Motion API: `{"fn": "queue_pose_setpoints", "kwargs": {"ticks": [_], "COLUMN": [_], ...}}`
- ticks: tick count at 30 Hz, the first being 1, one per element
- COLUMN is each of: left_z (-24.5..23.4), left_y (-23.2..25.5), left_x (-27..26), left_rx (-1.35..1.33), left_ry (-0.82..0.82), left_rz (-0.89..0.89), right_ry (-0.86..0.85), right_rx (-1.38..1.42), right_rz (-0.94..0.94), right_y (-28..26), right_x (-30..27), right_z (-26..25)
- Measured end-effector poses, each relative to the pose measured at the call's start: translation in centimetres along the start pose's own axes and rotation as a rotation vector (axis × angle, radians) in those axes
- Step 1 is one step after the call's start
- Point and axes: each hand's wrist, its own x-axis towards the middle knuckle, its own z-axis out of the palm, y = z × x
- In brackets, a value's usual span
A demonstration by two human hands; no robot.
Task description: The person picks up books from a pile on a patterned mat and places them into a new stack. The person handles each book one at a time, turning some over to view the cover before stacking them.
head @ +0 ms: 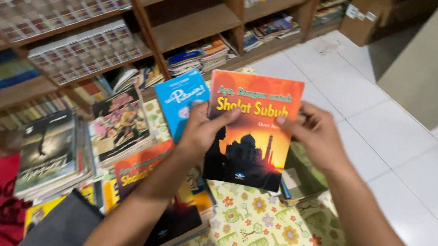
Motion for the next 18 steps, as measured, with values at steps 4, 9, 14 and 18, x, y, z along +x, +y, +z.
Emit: {"fn": "queue_pose_setpoints", "kwargs": {"ticks": [4, 9, 14, 18], "left_z": [-3.2, -6.8, -9.2, -10.7], "left_y": [2.9, 6.3, 8.6, 9.9], "left_x": [-2.0, -5.1, -10.0, -12.5], "left_rx": [0.035, 0.039, 0.081, 0.288], "left_ry": [0.169, 0.349, 0.331, 0.381], "left_rz": [0.082, 0.151, 0.182, 0.238], "right_ry": [-0.130, -0.263, -0.340, -0.396], "right_rx": [0.027, 0.094, 0.180, 0.222], "right_rz": [-0.007, -0.058, -0.069, -0.132], "right_y": [3.1, 3.7, 3.5, 1.6], "right_x": [-0.2, -0.1, -0.6, -0.7], "right_z": [5.5, 11.8, 16.8, 19.9]}}
